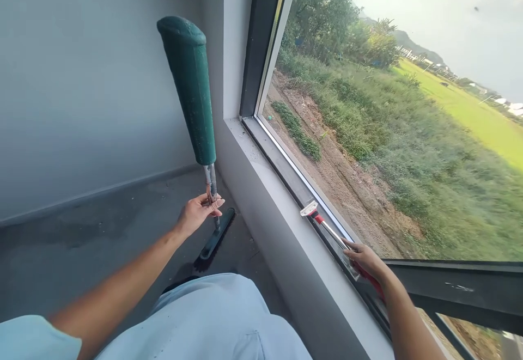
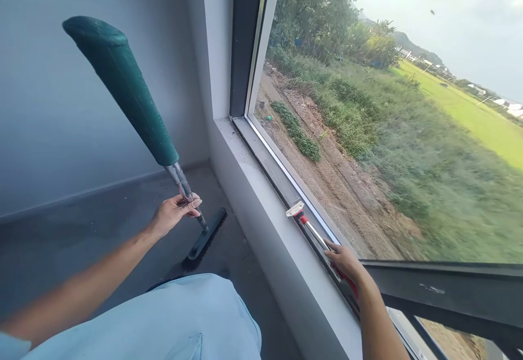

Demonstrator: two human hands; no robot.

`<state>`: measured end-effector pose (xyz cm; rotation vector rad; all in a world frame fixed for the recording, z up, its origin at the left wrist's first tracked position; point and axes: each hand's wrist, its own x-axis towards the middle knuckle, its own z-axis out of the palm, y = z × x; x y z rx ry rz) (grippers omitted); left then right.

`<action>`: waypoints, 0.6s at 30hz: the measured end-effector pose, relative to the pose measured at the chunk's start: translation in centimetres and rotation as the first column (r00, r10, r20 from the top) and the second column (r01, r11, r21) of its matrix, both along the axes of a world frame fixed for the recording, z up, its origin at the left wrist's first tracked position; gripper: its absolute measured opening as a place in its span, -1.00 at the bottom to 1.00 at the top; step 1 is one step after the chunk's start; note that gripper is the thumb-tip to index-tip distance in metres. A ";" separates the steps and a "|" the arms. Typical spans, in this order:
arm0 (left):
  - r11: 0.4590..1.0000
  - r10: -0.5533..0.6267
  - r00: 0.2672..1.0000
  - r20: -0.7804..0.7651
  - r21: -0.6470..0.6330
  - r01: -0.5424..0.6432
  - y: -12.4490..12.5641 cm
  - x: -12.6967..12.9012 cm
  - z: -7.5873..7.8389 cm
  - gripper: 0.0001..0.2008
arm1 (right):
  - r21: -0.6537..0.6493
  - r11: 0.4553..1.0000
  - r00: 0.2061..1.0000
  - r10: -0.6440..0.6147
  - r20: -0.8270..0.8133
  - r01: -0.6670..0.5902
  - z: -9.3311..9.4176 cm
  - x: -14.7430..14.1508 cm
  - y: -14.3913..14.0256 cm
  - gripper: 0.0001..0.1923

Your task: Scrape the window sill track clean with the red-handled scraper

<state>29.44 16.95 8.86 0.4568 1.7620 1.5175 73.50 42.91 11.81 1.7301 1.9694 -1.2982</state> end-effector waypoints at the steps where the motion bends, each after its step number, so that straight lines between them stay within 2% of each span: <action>1: 1.000 0.001 1.000 -0.002 0.006 -0.001 0.0 0.0 -0.1 -0.49 | 0.009 1.000 1.000 -0.005 0.007 0.005 0.2 -0.3 0.0 -0.33; 6: 1.000 0.009 1.000 -0.007 0.015 -0.008 -0.1 0.0 -0.5 -0.51 | 0.019 1.000 1.000 0.016 0.002 -0.016 0.1 -0.3 0.0 -0.35; 11: 0.999 0.042 0.999 -0.027 0.027 -0.041 -0.7 -0.6 -0.3 -0.54 | 0.046 0.998 0.999 0.050 0.000 -0.050 -1.4 0.3 0.4 -0.33; 14: 0.997 0.068 0.997 -0.037 0.047 -0.066 -1.1 -1.3 -0.1 -0.55 | 0.072 0.994 0.997 0.081 -0.017 -0.080 -2.8 -2.3 1.4 -0.32; 18: 0.993 0.106 0.993 -0.061 0.066 -0.101 -1.7 -2.7 0.2 -0.56 | 0.115 0.984 0.989 0.139 -0.047 -0.132 -3.6 -8.4 3.3 -0.34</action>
